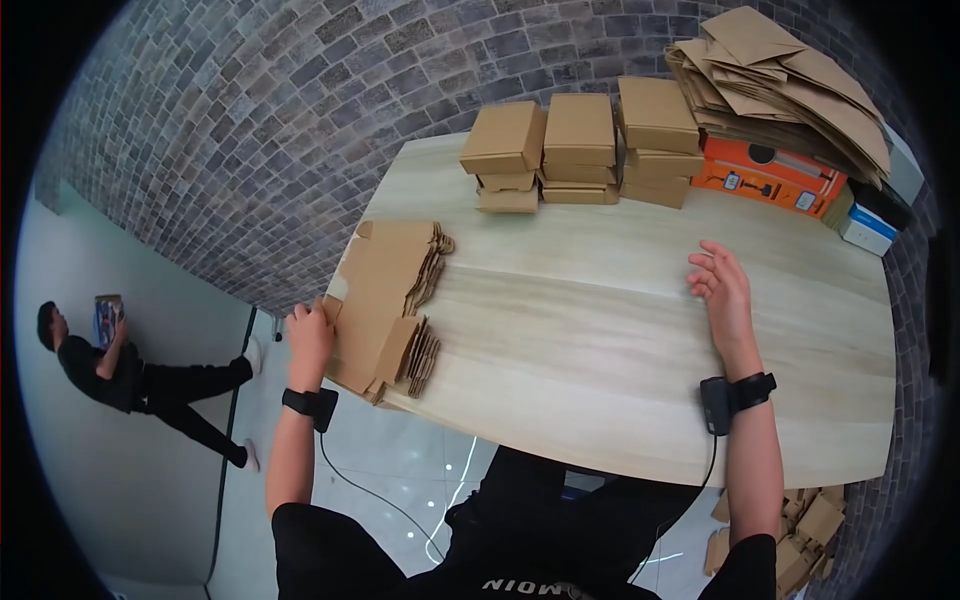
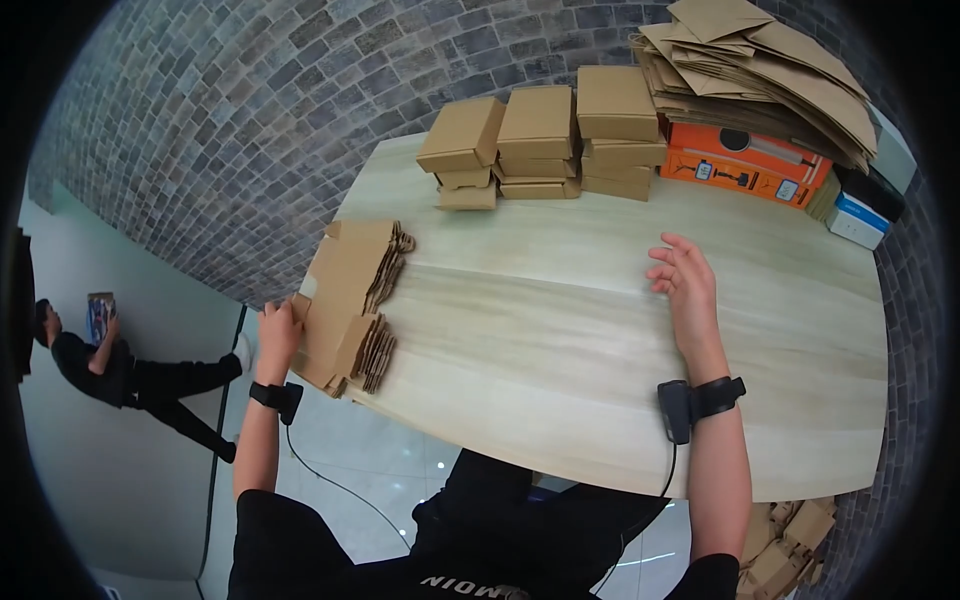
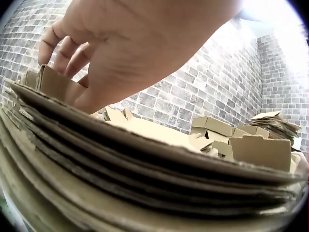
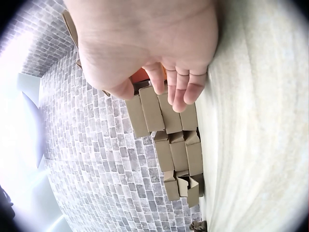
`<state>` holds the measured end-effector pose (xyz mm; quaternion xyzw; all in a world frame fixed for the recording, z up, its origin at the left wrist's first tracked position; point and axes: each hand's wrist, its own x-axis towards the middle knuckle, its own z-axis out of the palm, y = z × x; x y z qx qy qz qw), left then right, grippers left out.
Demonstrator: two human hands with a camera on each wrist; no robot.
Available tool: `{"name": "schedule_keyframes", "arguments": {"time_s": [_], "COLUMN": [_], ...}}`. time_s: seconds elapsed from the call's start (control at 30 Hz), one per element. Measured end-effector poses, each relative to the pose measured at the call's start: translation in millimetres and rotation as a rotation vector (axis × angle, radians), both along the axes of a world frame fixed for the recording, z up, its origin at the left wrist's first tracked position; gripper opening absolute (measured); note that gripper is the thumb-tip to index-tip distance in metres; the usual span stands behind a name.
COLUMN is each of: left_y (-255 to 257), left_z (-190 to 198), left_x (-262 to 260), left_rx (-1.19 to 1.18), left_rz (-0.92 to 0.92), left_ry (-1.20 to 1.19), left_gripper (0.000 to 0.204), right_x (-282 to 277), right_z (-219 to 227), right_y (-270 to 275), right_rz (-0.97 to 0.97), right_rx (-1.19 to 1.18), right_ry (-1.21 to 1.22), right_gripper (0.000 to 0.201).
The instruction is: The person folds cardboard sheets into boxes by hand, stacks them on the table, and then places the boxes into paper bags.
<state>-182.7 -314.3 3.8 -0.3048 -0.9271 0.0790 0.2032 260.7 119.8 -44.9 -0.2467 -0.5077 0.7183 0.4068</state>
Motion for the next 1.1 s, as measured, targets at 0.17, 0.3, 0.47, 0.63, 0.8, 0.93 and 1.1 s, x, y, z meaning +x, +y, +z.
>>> {"name": "schedule_keyframes", "arguments": {"time_s": [0.17, 0.3, 0.47, 0.63, 0.8, 0.93, 1.1], "left_y": [1.1, -4.0, -4.3, 35.1, 73.2, 146.3, 223.5], "left_z": [-8.1, -9.6, 17.9, 135.2, 181.0, 164.8, 89.7], "left_x": [4.0, -5.5, -22.9, 44.6, 92.7, 126.5, 173.8], "left_rx": [-0.012, 0.104, 0.234, 0.906, 1.291, 1.176, 1.135], "left_rz": [0.057, -0.024, -0.057, -0.222, -0.649, -0.744, -0.818], "left_ry": [-0.007, -0.076, -0.33, -0.831, -0.897, -1.471, -1.774], "left_gripper": [0.044, 0.036, 0.025, 0.024, 0.038, 0.035, 0.039], "right_x": [0.7, -1.3, 0.7, 2.8, -2.4, 3.8, 10.2], "right_z": [3.2, 1.4, 1.7, 2.5, -9.3, -4.3, 12.7], "right_y": [0.2, 0.8, 1.2, -0.1, 4.8, 7.4, -16.2], "right_rz": [0.003, -0.005, 0.017, 0.038, 0.097, 0.171, 0.361], "right_rx": [0.007, -0.006, -0.009, -0.012, 0.005, -0.002, -0.233], "right_ry": [-0.016, -0.013, 0.003, 0.0, -0.007, 0.026, 0.26], "right_gripper": [0.041, 0.04, 0.038, 0.035, 0.034, 0.035, 0.039]}}
